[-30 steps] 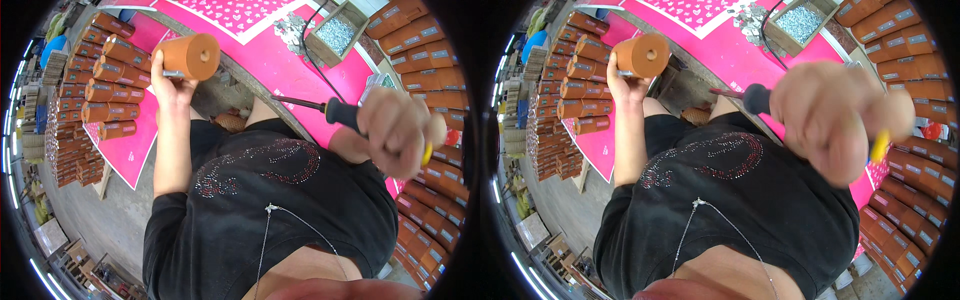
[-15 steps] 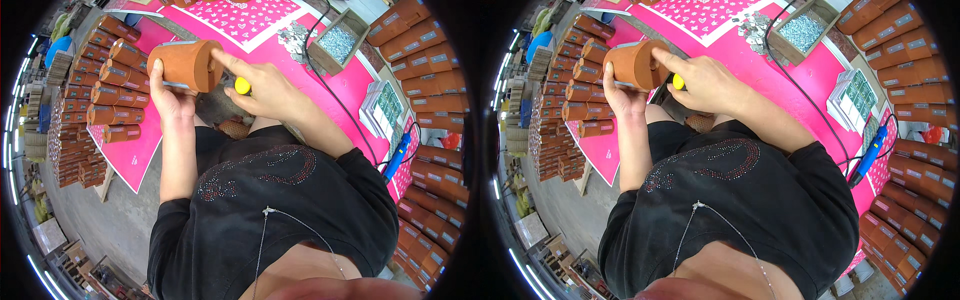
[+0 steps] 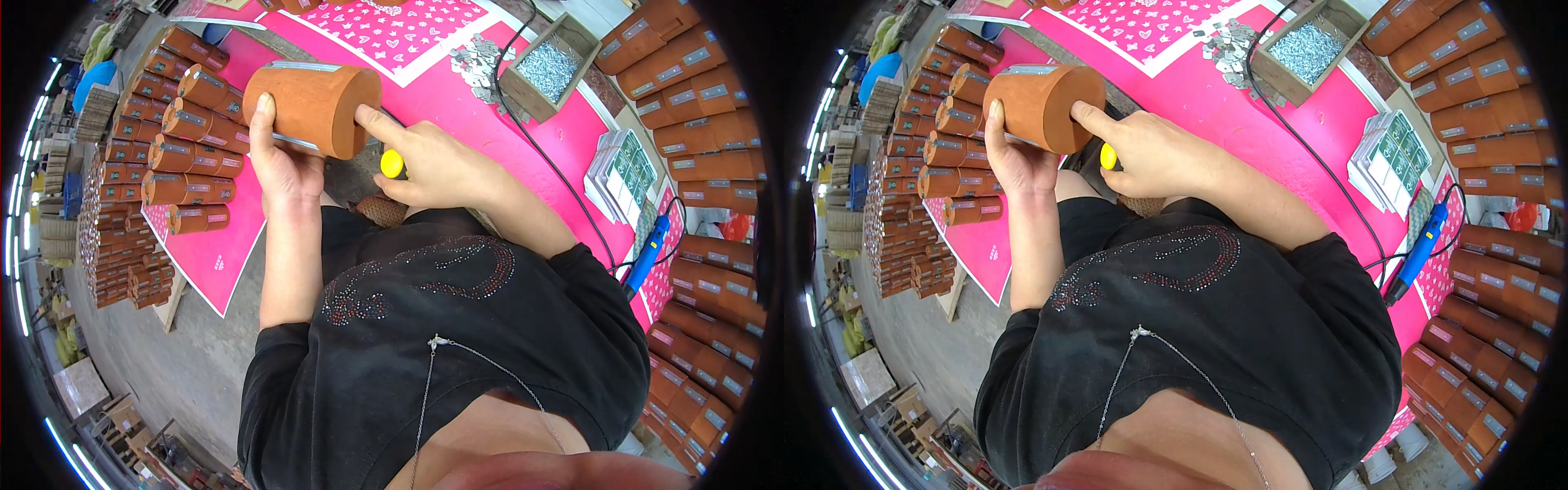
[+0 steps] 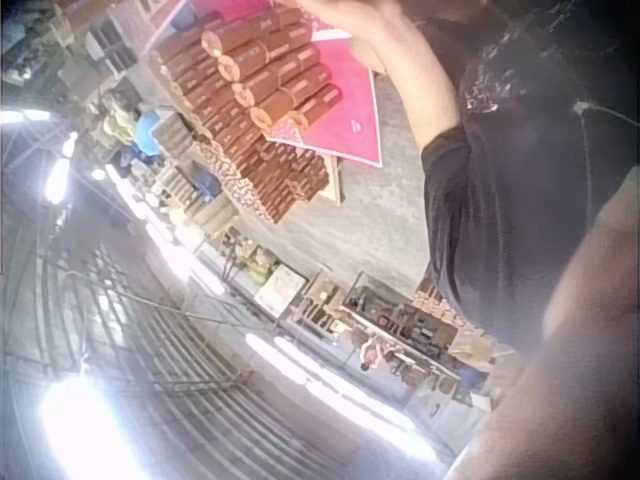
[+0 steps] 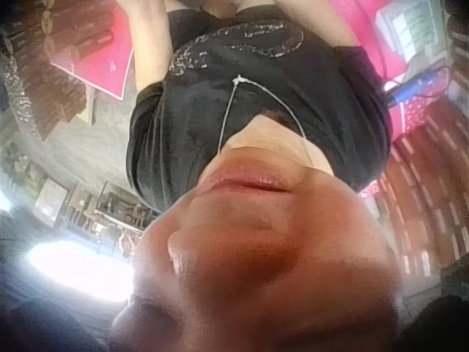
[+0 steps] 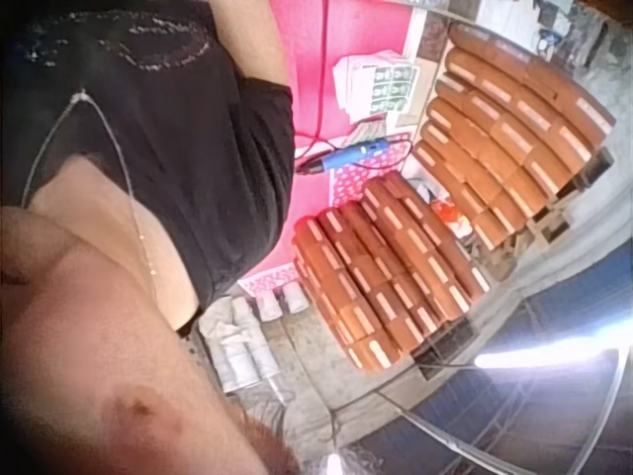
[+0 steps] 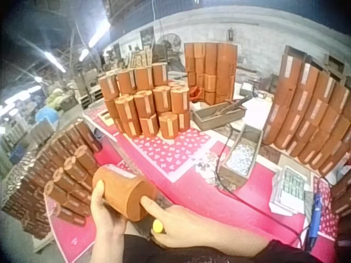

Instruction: Assembling small wooden cylinders with screws and applying adhesive labels in a manufacturing setting.

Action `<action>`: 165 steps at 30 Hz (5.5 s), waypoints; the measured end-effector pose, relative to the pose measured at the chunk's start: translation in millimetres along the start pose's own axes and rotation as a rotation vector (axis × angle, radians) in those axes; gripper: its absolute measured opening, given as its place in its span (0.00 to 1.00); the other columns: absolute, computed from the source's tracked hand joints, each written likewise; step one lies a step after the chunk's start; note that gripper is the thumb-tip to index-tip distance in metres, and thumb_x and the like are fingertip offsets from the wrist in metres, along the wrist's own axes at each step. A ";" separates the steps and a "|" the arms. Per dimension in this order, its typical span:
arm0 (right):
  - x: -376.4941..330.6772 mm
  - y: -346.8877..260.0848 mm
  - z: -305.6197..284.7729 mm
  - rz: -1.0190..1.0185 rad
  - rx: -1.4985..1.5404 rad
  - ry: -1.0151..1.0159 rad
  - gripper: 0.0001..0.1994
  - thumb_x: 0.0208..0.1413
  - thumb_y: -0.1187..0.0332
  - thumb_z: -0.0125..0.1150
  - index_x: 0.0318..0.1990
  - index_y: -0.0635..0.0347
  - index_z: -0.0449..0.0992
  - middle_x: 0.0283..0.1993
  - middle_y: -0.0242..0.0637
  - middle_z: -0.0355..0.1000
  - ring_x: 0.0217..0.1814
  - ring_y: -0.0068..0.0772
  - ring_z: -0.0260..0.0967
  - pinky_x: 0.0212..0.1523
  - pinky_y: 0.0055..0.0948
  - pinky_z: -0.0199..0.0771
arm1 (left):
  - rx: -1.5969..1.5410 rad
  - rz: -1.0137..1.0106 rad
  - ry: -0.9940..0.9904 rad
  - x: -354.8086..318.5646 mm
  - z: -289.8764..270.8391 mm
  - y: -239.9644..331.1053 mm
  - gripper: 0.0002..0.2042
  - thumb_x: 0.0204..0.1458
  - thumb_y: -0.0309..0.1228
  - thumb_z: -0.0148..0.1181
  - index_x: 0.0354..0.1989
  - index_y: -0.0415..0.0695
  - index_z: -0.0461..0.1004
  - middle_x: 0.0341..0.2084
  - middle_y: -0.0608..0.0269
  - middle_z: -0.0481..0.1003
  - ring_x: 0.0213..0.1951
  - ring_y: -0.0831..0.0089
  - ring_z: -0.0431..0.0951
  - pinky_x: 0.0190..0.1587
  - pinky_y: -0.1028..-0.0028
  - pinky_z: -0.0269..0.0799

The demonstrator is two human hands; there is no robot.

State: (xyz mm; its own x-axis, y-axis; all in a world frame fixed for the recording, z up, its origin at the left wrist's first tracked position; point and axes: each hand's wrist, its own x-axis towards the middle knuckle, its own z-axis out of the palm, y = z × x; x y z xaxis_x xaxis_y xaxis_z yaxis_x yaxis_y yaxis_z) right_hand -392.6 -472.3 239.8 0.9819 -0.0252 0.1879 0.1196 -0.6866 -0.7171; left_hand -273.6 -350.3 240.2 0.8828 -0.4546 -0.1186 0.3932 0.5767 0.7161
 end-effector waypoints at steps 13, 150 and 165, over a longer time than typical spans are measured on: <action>-9.4 0.5 1.8 -0.331 0.195 0.457 0.13 0.40 0.76 0.59 0.37 0.59 0.73 0.27 0.36 0.72 0.26 0.37 0.71 0.25 0.29 0.70 | -0.095 -0.107 -0.082 14.5 -11.4 20.5 0.25 0.49 0.45 0.50 0.51 0.43 0.62 0.46 0.55 0.67 0.48 0.60 0.68 0.48 0.58 0.67; -78.0 111.0 -48.0 -0.050 1.008 1.362 0.03 0.56 0.72 0.47 0.32 0.56 0.60 0.24 0.34 0.62 0.27 0.28 0.62 0.42 0.46 0.69 | 0.411 -0.573 -0.370 24.1 -8.6 -143.4 0.12 0.48 0.17 0.49 0.43 0.36 0.67 0.34 0.60 0.73 0.34 0.74 0.75 0.35 0.78 0.73; -79.9 108.7 -80.1 -0.081 0.841 1.443 0.04 0.54 0.74 0.49 0.30 0.57 0.60 0.21 0.37 0.63 0.25 0.30 0.64 0.38 0.50 0.73 | 1.132 0.321 -0.470 20.4 -15.7 -122.1 0.12 0.39 0.14 0.46 0.34 0.36 0.70 0.27 0.51 0.74 0.32 0.61 0.75 0.36 0.69 0.70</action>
State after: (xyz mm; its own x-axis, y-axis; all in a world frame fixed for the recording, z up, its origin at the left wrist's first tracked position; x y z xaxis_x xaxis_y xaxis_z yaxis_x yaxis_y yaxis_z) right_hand -469.8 -603.1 200.6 0.0953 -0.9429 0.3191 0.6693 -0.1765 -0.7217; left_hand -299.5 -419.4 139.5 0.6296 -0.7330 0.2575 -0.4654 -0.0904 0.8805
